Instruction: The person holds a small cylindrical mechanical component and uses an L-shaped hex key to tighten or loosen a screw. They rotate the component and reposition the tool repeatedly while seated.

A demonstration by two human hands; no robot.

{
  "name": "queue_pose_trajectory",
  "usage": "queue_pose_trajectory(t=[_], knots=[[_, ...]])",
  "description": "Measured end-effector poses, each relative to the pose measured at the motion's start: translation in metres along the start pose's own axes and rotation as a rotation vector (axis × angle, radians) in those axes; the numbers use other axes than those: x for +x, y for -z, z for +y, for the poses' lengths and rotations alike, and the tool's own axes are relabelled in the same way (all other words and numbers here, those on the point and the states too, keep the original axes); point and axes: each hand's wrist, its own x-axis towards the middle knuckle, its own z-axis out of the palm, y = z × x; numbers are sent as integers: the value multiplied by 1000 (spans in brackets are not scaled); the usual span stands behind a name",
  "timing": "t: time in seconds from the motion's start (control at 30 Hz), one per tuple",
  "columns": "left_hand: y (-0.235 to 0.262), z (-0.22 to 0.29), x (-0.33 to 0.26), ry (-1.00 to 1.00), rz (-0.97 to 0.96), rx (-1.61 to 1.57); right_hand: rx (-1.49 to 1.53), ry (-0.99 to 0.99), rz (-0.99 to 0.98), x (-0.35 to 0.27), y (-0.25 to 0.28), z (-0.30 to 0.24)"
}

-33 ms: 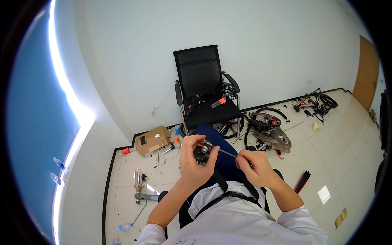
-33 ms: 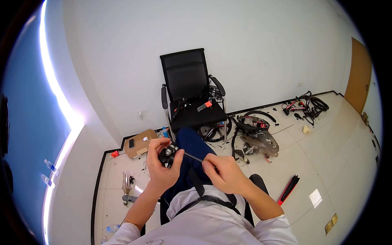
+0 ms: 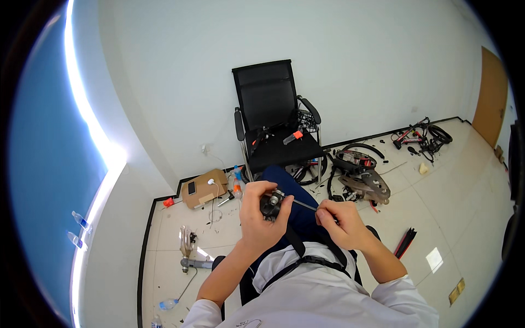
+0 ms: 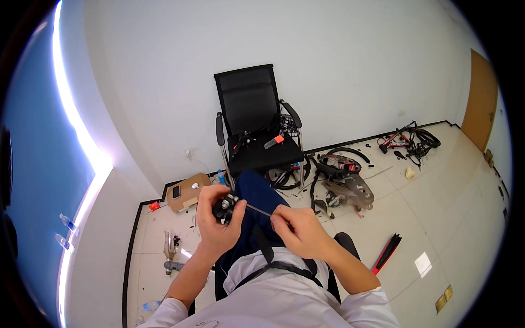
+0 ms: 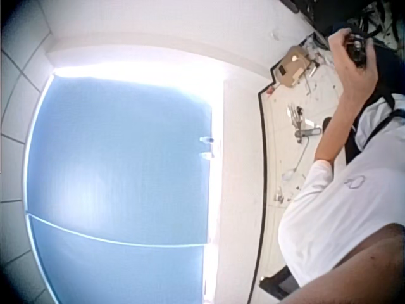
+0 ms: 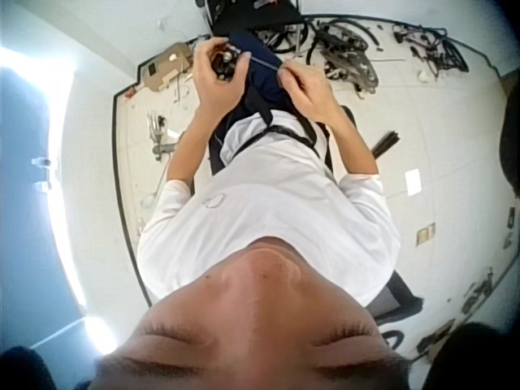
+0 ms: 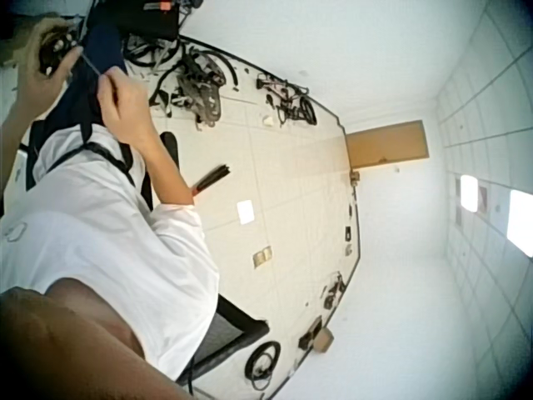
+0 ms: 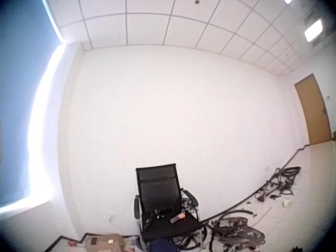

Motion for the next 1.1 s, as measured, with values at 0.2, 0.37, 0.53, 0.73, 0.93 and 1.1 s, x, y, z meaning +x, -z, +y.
queue_pose_trajectory(t=[0.2, 0.37, 0.53, 0.73, 0.93, 1.1], knots=[[8, -6, 5, -230, -110, 22, 606, -321, -364, 4, 14, 11], [14, -4, 4, -302, -351, -83, 925, -335, -613, 4, 1, 35], [16, -6, 4, -282, -443, -125, 1024, -410, -658, 4, -3, 37], [14, -9, 3, -265, -435, -148, 923, -400, -568, 4, -3, 40], [11, -5, 3, -268, -332, -67, 800, -456, -433, 8, -3, 29], [2, -15, 0, -229, -320, -54, 499, -344, -320, 15, 5, 21]])
